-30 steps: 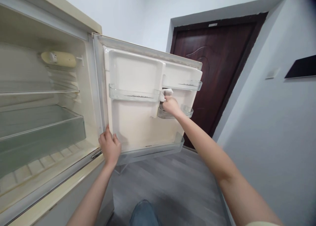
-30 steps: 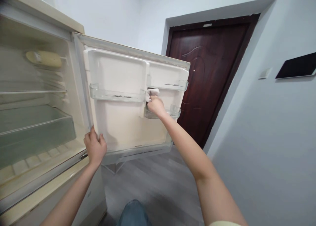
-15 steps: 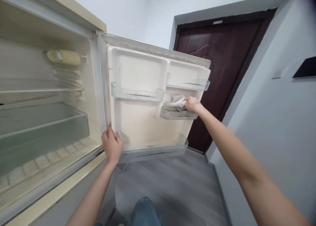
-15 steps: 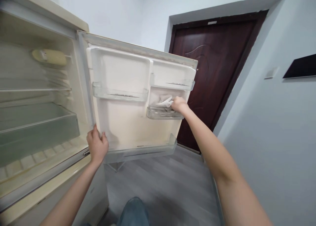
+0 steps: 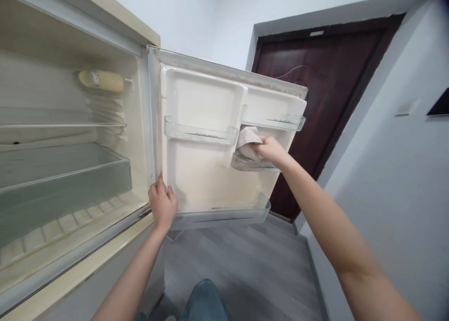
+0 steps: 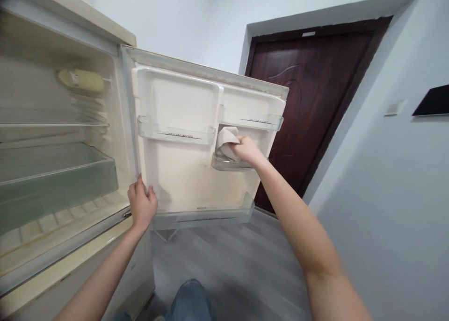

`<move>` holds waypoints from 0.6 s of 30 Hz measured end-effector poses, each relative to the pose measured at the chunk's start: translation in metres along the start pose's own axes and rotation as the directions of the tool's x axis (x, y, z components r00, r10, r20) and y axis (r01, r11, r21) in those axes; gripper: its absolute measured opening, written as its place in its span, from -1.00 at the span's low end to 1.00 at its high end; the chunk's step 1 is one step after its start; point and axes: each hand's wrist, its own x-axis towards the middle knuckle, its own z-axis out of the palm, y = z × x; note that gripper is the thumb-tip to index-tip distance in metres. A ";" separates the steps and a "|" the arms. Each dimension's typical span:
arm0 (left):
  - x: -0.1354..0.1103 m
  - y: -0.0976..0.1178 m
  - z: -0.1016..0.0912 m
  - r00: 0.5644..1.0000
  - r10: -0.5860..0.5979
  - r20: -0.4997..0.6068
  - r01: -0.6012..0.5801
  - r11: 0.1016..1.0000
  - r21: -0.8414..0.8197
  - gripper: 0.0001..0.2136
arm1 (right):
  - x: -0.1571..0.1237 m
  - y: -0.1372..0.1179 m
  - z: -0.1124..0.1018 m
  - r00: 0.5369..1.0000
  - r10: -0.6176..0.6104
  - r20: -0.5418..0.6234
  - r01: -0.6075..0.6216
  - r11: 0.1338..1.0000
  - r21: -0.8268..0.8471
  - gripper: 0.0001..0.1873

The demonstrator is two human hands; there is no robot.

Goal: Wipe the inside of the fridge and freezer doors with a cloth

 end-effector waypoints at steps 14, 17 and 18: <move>0.001 -0.001 0.001 1.000 -0.015 0.009 0.014 1.000 0.021 -0.45 | -0.054 0.093 -0.078 0.724 0.229 -0.651 0.315 0.730 0.607 -0.70; 0.001 -0.001 0.000 1.000 -0.007 0.010 0.007 1.000 0.027 -0.45 | -0.069 0.115 -0.110 0.819 0.226 -0.528 0.107 0.843 0.526 -0.73; 0.001 -0.001 0.000 1.000 -0.005 0.006 0.005 1.000 0.026 -0.45 | -0.074 0.123 -0.120 0.862 0.271 -0.429 -0.028 0.870 0.493 -0.75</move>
